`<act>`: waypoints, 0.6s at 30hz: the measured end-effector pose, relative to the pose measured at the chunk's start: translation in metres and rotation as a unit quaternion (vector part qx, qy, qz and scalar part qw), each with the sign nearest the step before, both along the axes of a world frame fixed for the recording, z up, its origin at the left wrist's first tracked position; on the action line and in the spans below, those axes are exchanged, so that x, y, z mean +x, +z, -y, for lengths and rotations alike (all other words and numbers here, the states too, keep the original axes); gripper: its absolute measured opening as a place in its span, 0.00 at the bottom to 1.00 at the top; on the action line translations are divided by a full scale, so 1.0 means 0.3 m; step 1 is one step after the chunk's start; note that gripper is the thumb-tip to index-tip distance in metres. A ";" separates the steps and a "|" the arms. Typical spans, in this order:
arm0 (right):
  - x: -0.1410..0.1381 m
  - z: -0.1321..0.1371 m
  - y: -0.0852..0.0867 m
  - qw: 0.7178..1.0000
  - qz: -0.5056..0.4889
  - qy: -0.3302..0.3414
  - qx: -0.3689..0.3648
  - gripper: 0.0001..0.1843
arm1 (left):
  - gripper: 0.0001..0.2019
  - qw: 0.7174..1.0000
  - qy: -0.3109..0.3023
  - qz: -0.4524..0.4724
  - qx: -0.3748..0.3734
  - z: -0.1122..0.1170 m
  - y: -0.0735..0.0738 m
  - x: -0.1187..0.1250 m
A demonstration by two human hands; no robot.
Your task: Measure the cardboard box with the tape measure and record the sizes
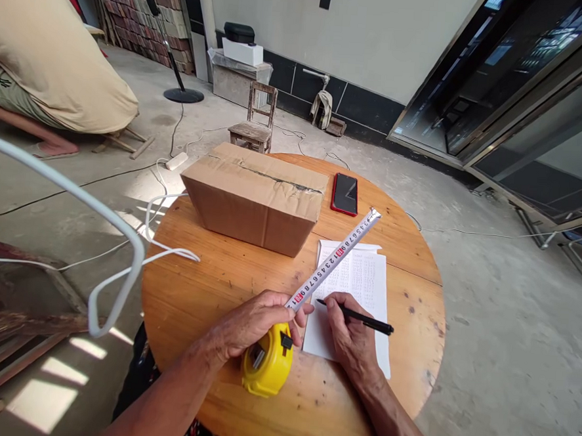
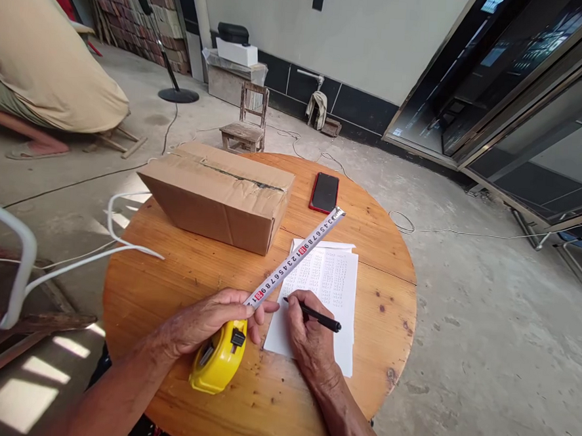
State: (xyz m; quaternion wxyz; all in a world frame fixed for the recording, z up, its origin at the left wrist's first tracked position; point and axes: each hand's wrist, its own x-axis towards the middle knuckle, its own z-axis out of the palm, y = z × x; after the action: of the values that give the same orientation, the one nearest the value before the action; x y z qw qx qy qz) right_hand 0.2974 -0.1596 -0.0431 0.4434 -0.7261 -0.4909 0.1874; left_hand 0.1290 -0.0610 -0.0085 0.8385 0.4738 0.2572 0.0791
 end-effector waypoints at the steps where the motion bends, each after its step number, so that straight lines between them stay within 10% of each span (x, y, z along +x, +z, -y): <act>1: 0.000 0.000 -0.002 1.000 -0.004 -0.002 -0.001 0.11 | 0.07 1.000 0.001 0.003 0.000 0.000 0.000 0.000; 18: 0.006 0.002 0.001 0.999 -0.023 -0.033 0.007 0.12 | 0.08 1.000 0.001 -0.004 0.002 0.002 -0.005 -0.003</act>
State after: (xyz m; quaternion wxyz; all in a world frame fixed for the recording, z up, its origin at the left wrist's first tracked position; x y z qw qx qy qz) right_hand 0.2993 -0.1604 -0.0429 0.4654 -0.7345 -0.4576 0.1857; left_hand 0.1281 -0.0616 -0.0100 0.8366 0.4755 0.2605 0.0784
